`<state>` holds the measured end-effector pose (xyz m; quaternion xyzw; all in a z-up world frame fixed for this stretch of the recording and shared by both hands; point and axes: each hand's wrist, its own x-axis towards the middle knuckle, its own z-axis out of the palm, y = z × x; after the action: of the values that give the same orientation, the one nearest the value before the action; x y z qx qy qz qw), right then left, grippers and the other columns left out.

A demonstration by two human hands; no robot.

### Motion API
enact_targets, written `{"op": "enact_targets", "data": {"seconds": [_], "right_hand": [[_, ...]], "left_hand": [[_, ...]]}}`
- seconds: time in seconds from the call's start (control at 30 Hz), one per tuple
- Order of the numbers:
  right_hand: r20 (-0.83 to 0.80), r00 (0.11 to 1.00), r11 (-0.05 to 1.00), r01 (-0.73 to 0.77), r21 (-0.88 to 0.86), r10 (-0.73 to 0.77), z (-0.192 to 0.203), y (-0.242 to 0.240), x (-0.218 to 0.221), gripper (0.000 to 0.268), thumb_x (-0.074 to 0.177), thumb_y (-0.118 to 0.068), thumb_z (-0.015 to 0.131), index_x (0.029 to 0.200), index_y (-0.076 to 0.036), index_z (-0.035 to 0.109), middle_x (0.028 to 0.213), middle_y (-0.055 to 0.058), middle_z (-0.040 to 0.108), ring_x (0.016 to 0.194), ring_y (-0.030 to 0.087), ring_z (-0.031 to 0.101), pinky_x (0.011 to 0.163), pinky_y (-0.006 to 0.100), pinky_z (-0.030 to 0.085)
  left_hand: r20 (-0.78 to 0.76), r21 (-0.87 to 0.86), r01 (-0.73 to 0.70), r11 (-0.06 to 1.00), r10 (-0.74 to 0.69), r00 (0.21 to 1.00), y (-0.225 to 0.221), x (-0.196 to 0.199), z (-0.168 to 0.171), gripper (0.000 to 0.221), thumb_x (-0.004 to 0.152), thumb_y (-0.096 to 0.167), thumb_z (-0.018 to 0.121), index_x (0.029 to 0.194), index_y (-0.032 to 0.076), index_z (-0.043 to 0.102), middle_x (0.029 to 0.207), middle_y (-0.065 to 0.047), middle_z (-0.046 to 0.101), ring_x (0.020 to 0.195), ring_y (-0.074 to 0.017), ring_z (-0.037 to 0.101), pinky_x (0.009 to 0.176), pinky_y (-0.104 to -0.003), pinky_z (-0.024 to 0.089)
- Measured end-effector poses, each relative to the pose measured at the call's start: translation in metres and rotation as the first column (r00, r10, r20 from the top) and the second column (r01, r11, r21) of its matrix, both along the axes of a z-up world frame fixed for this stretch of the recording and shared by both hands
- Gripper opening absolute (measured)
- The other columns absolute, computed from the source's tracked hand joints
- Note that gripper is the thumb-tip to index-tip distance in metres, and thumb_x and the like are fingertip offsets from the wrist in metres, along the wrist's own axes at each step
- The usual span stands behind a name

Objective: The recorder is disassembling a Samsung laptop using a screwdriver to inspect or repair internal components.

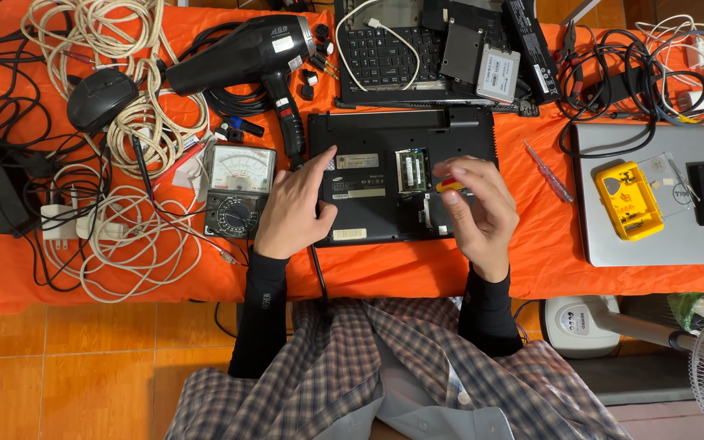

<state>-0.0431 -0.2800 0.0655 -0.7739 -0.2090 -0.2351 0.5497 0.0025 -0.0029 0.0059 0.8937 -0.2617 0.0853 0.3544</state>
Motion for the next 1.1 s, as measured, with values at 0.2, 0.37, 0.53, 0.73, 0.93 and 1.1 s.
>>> {"op": "enact_targets", "data": {"seconds": [0.2,0.37,0.53,0.73,0.93,1.1], "right_hand": [[0.026,1.000,1.000,0.004,0.017,-0.004,-0.0002,0.0018,0.0004,0.028,0.098,0.001,0.075,0.124,-0.004,0.067,0.121,0.010,0.060,0.113,0.026,0.065,0.098,0.036,0.055],[0.065,0.998,1.000,0.000,0.009,-0.001,-0.0010,-0.0004,0.0018,0.027,0.098,0.002,0.074,0.123,-0.004,0.067,0.114,0.010,0.062,0.111,0.025,0.066,0.096,0.036,0.055],[0.039,0.999,1.000,-0.012,0.026,0.011,-0.0007,-0.0022,0.0011,0.029,0.101,0.003,0.068,0.129,-0.004,0.065,0.113,0.012,0.066,0.110,0.025,0.066,0.093,0.034,0.057],[-0.004,1.000,0.999,-0.027,0.041,0.027,0.0012,-0.0004,0.0015,0.036,0.103,0.001,0.065,0.138,-0.004,0.060,0.123,0.015,0.069,0.110,0.023,0.065,0.094,0.032,0.055],[0.053,0.999,1.000,0.015,-0.013,-0.014,-0.0009,-0.0007,0.0022,0.035,0.097,0.002,0.074,0.130,-0.004,0.065,0.119,0.014,0.063,0.108,0.022,0.064,0.094,0.032,0.054],[0.033,0.999,1.000,0.006,0.025,-0.007,-0.0055,-0.0031,0.0027,0.033,0.099,0.003,0.070,0.130,-0.005,0.064,0.115,0.012,0.065,0.107,0.021,0.064,0.092,0.030,0.054]], "left_hand": [[-0.003,-0.002,-0.004,1.000,0.004,1.000,-0.0005,-0.0006,0.0016,0.082,0.075,0.006,0.059,0.155,0.004,0.039,0.142,-0.020,0.061,0.107,-0.0296,0.068,0.094,-0.040,0.044],[0.007,-0.012,-0.007,1.000,0.008,1.000,-0.0003,-0.0010,0.0004,0.082,0.075,0.006,0.058,0.155,0.006,0.039,0.142,-0.019,0.061,0.108,-0.0302,0.068,0.096,-0.041,0.044],[0.012,-0.011,-0.015,1.000,0.015,1.000,-0.0003,-0.0004,0.0021,0.083,0.075,0.008,0.060,0.155,0.007,0.038,0.142,-0.019,0.061,0.106,-0.0309,0.068,0.097,-0.043,0.044],[-0.087,0.012,-0.021,1.000,0.022,0.996,-0.0009,-0.0009,0.0049,0.083,0.075,0.008,0.059,0.155,0.009,0.037,0.143,-0.017,0.061,0.093,-0.0287,0.068,0.096,-0.043,0.044],[0.012,-0.027,-0.026,0.999,0.026,1.000,-0.0018,-0.0014,0.0010,0.084,0.074,0.007,0.059,0.155,0.007,0.037,0.140,-0.019,0.061,0.106,-0.0306,0.068,0.096,-0.043,0.044],[-0.009,-0.047,-0.016,0.999,0.016,1.000,-0.0010,-0.0015,0.0010,0.085,0.074,0.006,0.059,0.155,0.006,0.036,0.140,-0.019,0.062,0.115,-0.0314,0.067,0.097,-0.044,0.045]]}}
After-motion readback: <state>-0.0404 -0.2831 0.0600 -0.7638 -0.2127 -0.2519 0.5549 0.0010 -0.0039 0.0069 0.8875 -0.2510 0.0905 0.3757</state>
